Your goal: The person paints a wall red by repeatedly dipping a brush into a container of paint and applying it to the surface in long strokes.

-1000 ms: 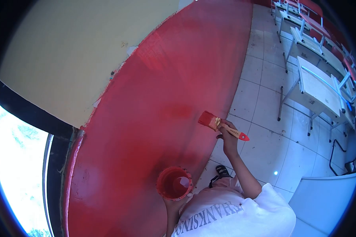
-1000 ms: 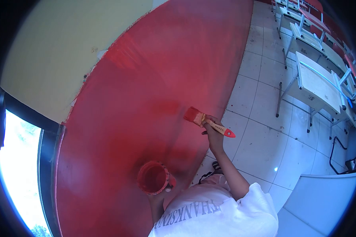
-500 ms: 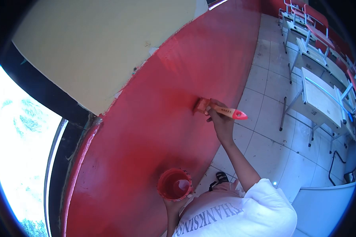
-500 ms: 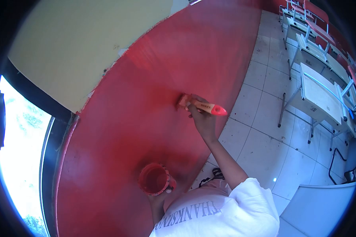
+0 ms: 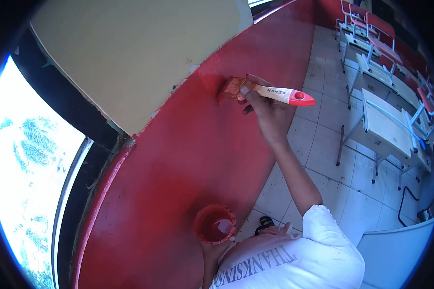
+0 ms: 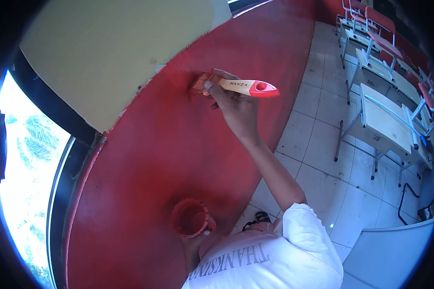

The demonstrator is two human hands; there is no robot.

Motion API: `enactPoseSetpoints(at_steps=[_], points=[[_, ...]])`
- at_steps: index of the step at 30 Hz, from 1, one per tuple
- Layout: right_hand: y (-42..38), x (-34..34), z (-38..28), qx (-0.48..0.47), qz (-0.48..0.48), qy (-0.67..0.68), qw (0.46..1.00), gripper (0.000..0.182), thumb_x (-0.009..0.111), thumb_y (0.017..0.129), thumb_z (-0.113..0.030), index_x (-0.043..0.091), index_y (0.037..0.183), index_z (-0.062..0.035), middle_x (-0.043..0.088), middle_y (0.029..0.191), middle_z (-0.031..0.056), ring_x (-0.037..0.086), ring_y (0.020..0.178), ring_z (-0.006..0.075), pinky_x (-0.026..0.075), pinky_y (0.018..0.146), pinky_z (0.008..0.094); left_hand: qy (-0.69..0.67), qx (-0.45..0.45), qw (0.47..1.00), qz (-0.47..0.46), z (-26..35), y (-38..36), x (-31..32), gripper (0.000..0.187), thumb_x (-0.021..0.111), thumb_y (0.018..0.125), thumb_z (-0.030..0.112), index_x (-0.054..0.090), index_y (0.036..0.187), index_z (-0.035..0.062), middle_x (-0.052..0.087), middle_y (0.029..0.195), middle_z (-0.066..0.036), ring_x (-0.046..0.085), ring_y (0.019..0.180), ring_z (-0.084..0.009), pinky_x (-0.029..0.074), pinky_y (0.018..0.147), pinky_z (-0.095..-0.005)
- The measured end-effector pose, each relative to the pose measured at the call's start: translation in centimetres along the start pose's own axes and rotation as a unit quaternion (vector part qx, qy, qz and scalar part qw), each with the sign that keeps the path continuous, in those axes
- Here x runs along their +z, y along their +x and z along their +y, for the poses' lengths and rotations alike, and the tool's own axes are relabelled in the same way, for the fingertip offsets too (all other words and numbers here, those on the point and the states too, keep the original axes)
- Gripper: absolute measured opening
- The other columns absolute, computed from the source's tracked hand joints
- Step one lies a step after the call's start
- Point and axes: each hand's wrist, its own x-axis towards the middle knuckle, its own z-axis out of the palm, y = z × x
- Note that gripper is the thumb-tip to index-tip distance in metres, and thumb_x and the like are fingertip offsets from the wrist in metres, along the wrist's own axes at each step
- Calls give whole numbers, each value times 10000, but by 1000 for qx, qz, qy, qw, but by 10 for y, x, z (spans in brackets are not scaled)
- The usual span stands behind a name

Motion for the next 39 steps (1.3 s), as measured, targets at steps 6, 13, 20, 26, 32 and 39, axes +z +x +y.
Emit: enactPoseSetpoints(at_steps=[6,13,20,26,32,39], points=[[6,8,-10,-27,4,7,1000,370,667,806,-167,562,1111,14,628,830,61,614,732,103,511,548,229,-9,7,1000,-11,-15,1,-10,821,811,536,45,393,1243,52,568,1109,-99,566,1013,-217,454,885,-379],[8,4,-34,-52,26,3,998,352,673,796,-164,574,1087,8,626,894,79,622,763,118,510,545,232,-4,-20,1000,-6,-12,-2,-9,783,805,549,42,416,1228,54,569,1102,-108,575,994,-214,462,856,-379],[-3,-21,-34,-90,87,90,988,313,613,827,-139,527,1105,-25,602,942,66,622,772,136,502,523,248,-48,54,997,-10,-1,6,4,757,796,582,24,413,1235,3,583,999,-122,595,678,-209,460,514,-295],[-3,0,-10,-5,80,223,972,332,600,834,-178,497,1133,-78,593,956,46,604,801,125,491,566,262,-33,22,999,-8,1,5,2,721,766,593,-7,417,1223,2,583,1002,-126,596,722,-209,473,566,-298],[-6,18,7,55,80,289,952,348,600,832,-218,484,1135,-94,573,991,25,571,870,112,482,619,275,-39,11,999,-10,3,6,1,686,737,604,-39,421,1212,1,582,1004,-130,596,766,-208,486,618,-300],[-12,29,16,85,91,247,961,423,606,828,-228,449,1189,-71,552,1035,39,554,912,124,482,644,291,-115,-51,991,-48,18,11,-2,649,703,617,-75,425,1199,-1,582,1007,-134,597,818,-207,501,679,-303]])
